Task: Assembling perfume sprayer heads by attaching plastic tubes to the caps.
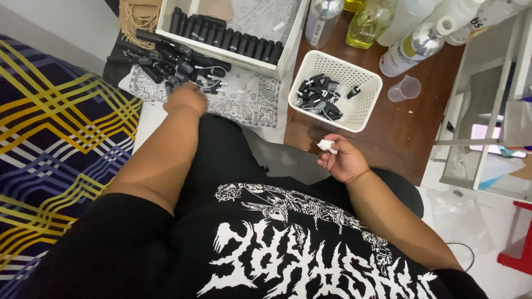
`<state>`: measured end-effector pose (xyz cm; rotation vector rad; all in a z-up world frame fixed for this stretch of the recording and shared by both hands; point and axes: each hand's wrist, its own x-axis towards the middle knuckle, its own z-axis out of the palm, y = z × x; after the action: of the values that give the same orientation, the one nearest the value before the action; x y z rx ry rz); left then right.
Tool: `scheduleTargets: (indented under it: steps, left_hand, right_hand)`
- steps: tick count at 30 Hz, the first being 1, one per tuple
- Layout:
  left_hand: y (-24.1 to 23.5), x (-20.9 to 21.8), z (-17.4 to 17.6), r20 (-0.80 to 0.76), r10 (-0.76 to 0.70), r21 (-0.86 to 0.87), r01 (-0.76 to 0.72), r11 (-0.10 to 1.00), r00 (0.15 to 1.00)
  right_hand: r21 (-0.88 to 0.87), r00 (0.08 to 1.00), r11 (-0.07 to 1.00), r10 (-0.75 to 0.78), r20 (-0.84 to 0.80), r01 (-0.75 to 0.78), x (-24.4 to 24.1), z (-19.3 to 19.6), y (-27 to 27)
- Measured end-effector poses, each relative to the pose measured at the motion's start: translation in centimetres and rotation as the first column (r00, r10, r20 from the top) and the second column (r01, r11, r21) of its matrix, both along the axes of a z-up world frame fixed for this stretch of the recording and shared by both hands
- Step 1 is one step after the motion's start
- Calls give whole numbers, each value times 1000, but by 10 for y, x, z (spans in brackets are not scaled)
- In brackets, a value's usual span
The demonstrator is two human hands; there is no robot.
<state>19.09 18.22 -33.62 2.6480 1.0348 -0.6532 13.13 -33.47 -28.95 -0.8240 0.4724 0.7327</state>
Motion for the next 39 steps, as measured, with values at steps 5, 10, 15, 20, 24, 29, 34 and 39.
scheduleTargets:
  steps: [5,10,15,20,24,29,34,39]
  left_hand:
    - [-74,-12,138,1,-208,-28,208,978,978]
    - [-73,-5,120,9,-364,-66,363,929,932]
    - [-70,-6,102,93,-446,-56,452,891,890]
    - [-82,-13,129,164,-450,-145,473,869,878]
    - [-86,-25,144,124,-372,-237,391,889,920]
    - [-82,-22,117,128,-436,-203,453,868,891]
    - [-88,-20,108,97,-523,-119,532,838,847]
    - [-101,-28,132,115,-533,-137,545,827,838]
  right_hand:
    - [45,999,999,25,26,-27,3,-13,1]
    - [53,996,997,56,72,-60,2,-36,-1]
    - [-68,990,989,134,47,-131,0,-34,0]
    - [-153,985,973,175,8,-172,1,-40,-2]
    - [-250,980,949,200,6,-193,0,-36,0]
    - [-335,980,923,198,-5,-189,-3,-19,3]
    - [-334,984,927,179,-4,-170,-6,-22,1]
    - [-348,984,923,177,2,-166,-5,-24,2]
